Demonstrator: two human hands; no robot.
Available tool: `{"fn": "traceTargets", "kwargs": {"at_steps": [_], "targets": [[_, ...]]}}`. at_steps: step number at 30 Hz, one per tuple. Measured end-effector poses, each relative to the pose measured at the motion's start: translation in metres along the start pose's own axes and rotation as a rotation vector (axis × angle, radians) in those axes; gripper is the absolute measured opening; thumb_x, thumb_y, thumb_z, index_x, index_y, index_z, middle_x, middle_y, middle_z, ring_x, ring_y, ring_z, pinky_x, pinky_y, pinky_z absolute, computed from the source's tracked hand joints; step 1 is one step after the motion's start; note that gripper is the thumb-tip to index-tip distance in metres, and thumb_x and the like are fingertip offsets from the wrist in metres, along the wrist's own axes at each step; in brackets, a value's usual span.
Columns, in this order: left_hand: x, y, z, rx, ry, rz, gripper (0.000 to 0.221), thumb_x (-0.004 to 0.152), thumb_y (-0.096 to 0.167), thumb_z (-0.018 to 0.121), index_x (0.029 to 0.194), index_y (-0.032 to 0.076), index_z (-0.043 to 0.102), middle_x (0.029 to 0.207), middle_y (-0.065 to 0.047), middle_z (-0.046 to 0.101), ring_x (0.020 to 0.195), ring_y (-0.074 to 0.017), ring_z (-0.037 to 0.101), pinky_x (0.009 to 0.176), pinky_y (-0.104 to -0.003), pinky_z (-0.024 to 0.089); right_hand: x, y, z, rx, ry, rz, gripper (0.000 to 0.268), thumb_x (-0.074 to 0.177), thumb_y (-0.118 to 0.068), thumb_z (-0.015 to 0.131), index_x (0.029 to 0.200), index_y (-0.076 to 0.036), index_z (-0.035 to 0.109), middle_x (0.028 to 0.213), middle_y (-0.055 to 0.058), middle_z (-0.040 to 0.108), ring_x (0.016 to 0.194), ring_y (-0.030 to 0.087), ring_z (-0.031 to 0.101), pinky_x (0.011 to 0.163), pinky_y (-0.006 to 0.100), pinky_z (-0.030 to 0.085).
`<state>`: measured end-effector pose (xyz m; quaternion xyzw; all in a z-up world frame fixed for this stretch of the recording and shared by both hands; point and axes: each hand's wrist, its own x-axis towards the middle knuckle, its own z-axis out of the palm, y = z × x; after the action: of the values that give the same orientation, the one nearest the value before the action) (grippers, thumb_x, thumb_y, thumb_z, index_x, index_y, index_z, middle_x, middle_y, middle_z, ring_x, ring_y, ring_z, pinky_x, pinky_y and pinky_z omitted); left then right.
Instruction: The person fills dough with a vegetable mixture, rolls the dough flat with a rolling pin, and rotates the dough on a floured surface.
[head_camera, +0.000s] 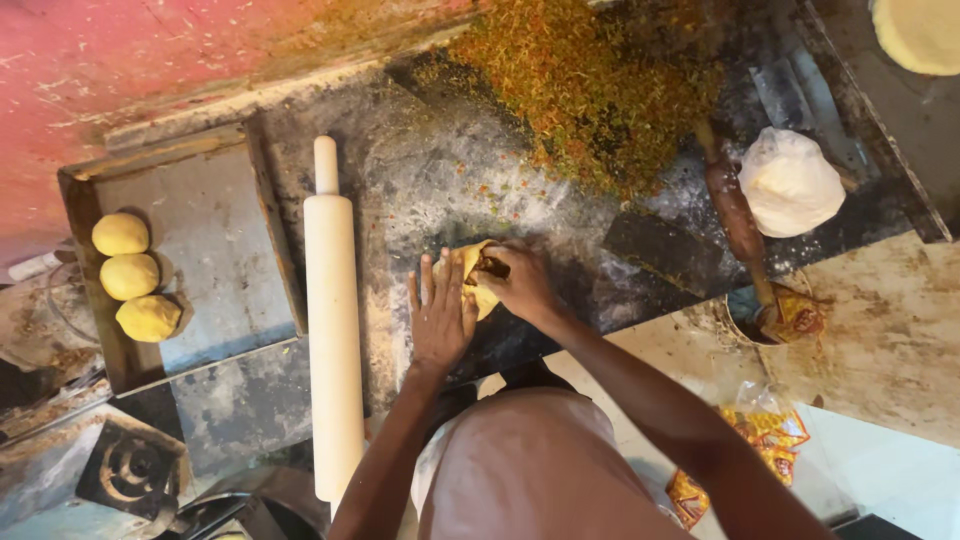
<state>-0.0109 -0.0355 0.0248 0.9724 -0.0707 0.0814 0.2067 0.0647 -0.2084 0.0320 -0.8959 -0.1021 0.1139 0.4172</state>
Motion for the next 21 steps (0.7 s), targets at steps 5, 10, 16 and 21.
{"fn": "traceTargets", "kwargs": {"at_steps": [5,10,16,21], "targets": [[-0.002,-0.001,0.000,-0.020,0.026,0.010,0.061,0.104,0.030,0.045,0.160,0.007,0.036,0.168,-0.015,0.030,0.157,-0.0409,0.022,0.126,-0.061,0.014,0.036,-0.003,-0.036,0.174,-0.024,0.005,0.022,0.088,-0.018,0.079,0.106,-0.006,0.080,0.099,0.007,0.081,0.088,0.021,0.077,0.082,0.034,0.062],[-0.001,-0.001,0.000,0.007,-0.001,0.004,0.064,0.101,0.032,0.046,0.158,0.007,0.035,0.167,-0.015,0.031,0.155,-0.0398,0.024,0.124,-0.062,0.013,0.062,-0.010,-0.099,-0.382,0.694,-0.458,0.058,0.082,-0.005,0.075,0.138,0.003,0.060,0.142,0.038,0.048,0.127,0.047,0.051,0.104,0.048,0.045],[0.010,-0.008,-0.002,0.036,-0.084,0.112,0.068,0.101,0.031,0.046,0.159,0.000,0.030,0.167,-0.020,0.028,0.154,-0.0358,0.025,0.125,-0.059,0.014,0.056,0.010,-0.030,0.031,-0.212,-0.385,0.030,0.096,-0.006,0.067,0.125,-0.008,0.072,0.125,0.013,0.069,0.118,0.027,0.065,0.104,0.043,0.051],[0.010,-0.010,-0.006,-0.056,-0.061,0.135,0.067,0.103,0.027,0.044,0.157,-0.008,0.025,0.167,-0.028,0.022,0.157,-0.0417,0.019,0.128,-0.054,0.014,0.024,0.001,-0.021,-0.046,-0.108,-0.438,0.021,0.094,-0.006,0.067,0.113,-0.007,0.075,0.111,0.013,0.068,0.104,0.029,0.065,0.092,0.041,0.053]]}}
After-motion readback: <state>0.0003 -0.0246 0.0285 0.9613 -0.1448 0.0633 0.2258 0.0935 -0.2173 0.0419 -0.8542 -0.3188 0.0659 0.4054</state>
